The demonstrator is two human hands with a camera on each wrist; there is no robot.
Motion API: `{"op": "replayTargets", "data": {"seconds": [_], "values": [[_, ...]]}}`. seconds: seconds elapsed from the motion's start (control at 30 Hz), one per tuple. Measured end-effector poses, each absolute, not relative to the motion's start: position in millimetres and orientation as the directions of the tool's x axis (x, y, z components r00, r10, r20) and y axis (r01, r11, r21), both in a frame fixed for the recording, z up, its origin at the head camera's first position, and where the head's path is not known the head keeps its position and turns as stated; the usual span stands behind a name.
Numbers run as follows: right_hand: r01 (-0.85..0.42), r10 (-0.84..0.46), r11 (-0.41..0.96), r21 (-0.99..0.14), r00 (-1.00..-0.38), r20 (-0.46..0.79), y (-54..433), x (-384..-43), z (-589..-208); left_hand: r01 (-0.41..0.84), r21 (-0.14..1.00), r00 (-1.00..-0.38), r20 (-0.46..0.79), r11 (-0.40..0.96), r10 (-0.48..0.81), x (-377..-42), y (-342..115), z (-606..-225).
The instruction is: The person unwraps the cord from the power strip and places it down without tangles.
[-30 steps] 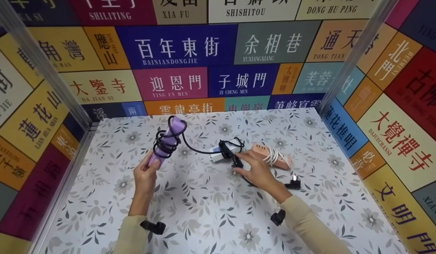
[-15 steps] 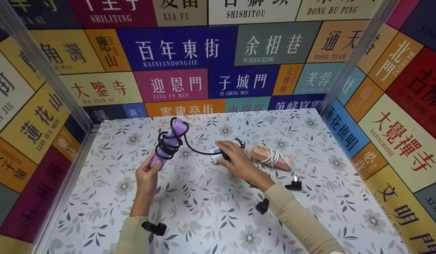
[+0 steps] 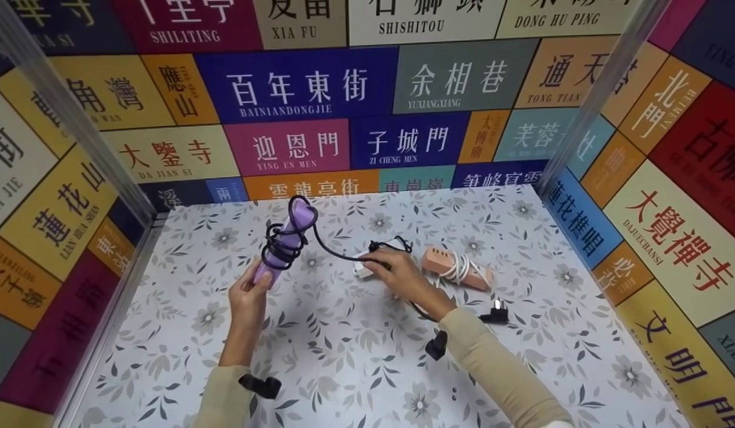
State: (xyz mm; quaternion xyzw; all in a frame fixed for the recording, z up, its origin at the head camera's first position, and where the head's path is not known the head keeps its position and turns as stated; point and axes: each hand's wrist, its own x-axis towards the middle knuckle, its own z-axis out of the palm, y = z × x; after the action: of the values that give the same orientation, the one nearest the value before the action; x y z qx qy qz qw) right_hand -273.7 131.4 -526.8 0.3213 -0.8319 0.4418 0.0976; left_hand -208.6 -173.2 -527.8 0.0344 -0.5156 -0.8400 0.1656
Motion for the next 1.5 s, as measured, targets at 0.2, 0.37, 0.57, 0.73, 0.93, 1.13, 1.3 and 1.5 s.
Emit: {"op": "replayTargets", "data": {"seconds": [0.2, 0.37, 0.57, 0.73, 0.93, 1.13, 1.3, 1.5], "values": [[-0.617, -0.415, 0.403, -0.676, -0.782, 0.466, 135.4, -273.8, -511.2, 0.212, 0.898, -0.954, 0.104, -0.386, -0.282, -209.1, -168.4, -530.3], [-0.611, -0.362, 0.449, -0.652, -0.792, 0.492, 138.9, -272.9, -500.1, 0.187, 0.926, -0.958, 0.097, -0.329, -0.27, -209.1, -167.9, -531.7], [-0.722, -0.301, 0.436, -0.537, -0.679, 0.669, 141.0, -262.7, -502.2, 0.168, 0.921, -0.961, 0.073, -0.351, -0.268, -208.0, -172.2, -529.7], [-0.804, -0.26, 0.391, -0.448, -0.564, 0.784, 148.6, -249.0, -501.6, 0.187, 0.912, -0.951, 0.075, -0.365, -0.3, -209.6, -177.4, -527.4], [-0.848, -0.209, 0.356, -0.391, -0.481, 0.852, 158.5, -231.2, -497.1, 0.21, 0.88, -0.944, 0.068, -0.426, -0.324, -212.1, -184.3, -524.7], [-0.884, -0.316, 0.362, -0.295, -0.414, 0.854, 177.5, -214.6, -505.1, 0.224, 0.864, -0.942, 0.073, -0.451, -0.329, -214.8, -189.7, -518.5], [-0.915, -0.405, 0.325, -0.239, -0.362, 0.84, 196.4, -206.0, -517.1, 0.234, 0.886, -0.936, 0.095, -0.399, -0.338, -217.4, -194.6, -508.4], [-0.915, -0.513, 0.225, -0.334, -0.403, 0.758, 215.0, -193.0, -528.8, 0.296, 0.815, -0.933, 0.135, -0.499, -0.333, -216.0, -196.0, -501.1]]}}
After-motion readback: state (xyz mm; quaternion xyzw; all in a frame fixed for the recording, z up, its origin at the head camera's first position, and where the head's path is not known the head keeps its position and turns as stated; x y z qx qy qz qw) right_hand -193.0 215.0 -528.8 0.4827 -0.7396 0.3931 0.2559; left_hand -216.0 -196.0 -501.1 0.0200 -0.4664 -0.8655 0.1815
